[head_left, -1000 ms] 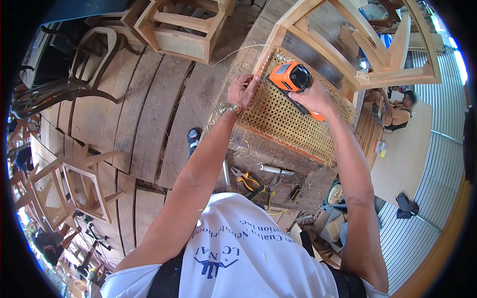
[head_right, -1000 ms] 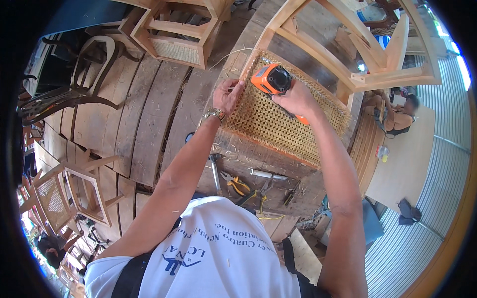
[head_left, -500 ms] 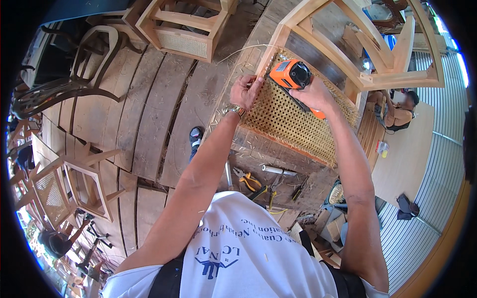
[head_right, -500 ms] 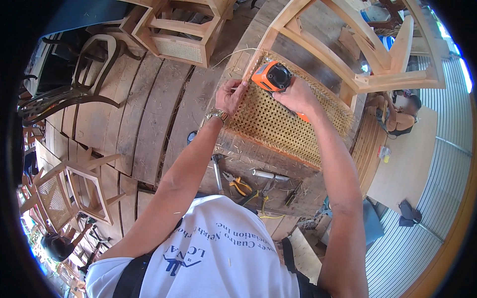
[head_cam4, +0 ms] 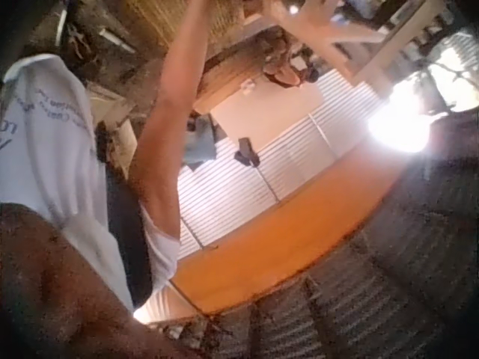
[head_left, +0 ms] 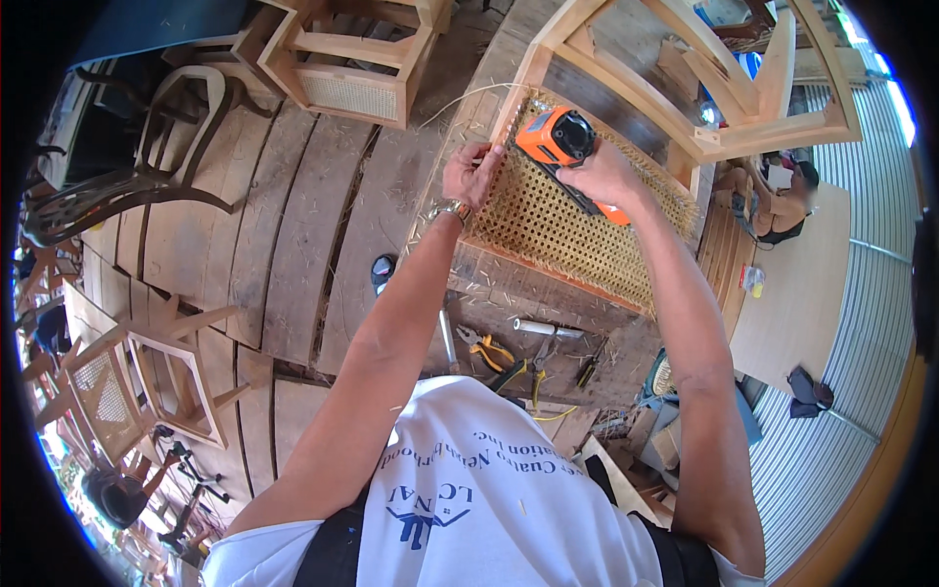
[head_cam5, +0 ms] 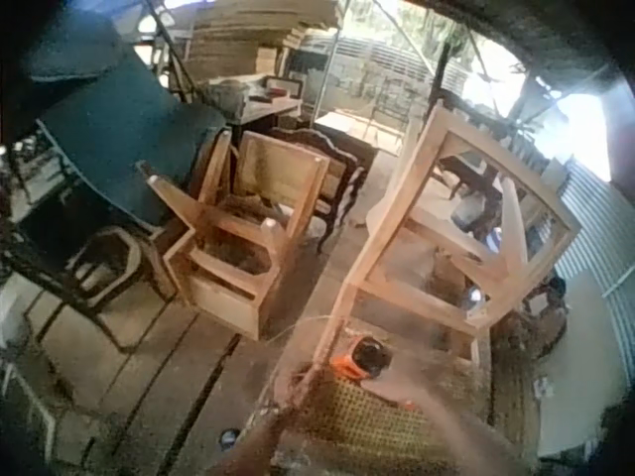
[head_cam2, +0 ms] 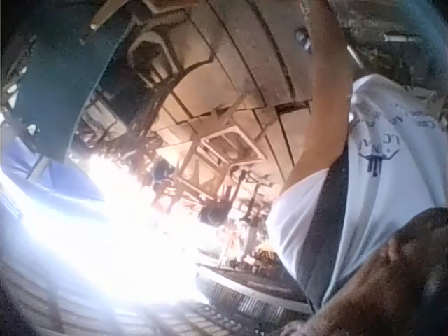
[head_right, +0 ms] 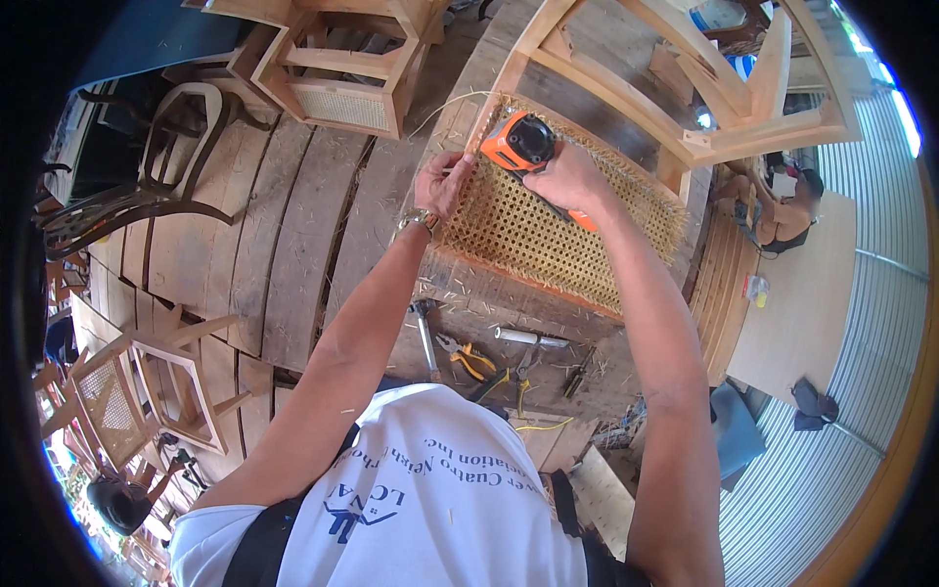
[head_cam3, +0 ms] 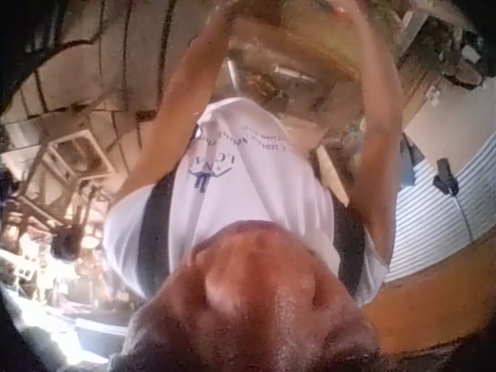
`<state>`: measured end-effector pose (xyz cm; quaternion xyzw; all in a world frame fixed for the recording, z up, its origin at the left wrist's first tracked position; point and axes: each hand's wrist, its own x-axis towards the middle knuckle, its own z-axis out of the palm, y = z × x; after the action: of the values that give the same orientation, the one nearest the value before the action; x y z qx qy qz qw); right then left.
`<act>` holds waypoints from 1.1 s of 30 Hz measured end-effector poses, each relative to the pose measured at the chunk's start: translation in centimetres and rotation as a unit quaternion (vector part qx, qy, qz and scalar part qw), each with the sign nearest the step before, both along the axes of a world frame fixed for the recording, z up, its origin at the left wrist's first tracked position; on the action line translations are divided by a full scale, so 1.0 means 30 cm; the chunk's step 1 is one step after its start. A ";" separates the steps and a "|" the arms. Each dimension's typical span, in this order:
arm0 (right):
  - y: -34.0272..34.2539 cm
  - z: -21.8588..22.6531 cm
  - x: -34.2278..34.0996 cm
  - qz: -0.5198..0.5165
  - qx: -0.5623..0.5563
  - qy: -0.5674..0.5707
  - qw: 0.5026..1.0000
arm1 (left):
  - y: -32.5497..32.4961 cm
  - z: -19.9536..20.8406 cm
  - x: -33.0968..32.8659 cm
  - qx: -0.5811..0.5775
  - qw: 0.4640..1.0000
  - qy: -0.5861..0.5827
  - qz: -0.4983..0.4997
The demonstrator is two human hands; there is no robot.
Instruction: Installing a woven cane seat onto a wooden chair frame using a staple gun and hammer.
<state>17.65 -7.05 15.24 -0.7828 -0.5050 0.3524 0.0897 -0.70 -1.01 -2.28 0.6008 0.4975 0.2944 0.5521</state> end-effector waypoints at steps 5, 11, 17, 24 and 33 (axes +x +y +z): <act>-0.045 0.048 -0.025 -0.010 -0.012 0.005 1.000 | 0.001 0.013 -0.001 -0.013 1.000 -0.003 0.005; -0.040 0.037 -0.052 -0.028 -0.028 0.016 0.999 | -0.004 0.015 -0.002 -0.027 0.999 -0.014 0.018; -0.033 -0.004 -0.033 -0.019 -0.032 0.018 0.999 | -0.006 0.032 -0.002 -0.008 1.000 -0.001 0.018; -0.015 0.028 -0.128 -0.036 -0.051 -0.054 0.997 | -0.006 0.015 0.000 0.012 0.999 -0.008 0.030; -0.080 0.049 -0.073 0.002 -0.043 0.011 0.999 | -0.002 0.014 -0.014 -0.008 1.000 -0.017 0.001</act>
<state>15.47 -9.44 16.71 -0.7809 -0.4903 0.3822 0.0608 -1.11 -1.06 -1.84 0.5904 0.4915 0.3011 0.5650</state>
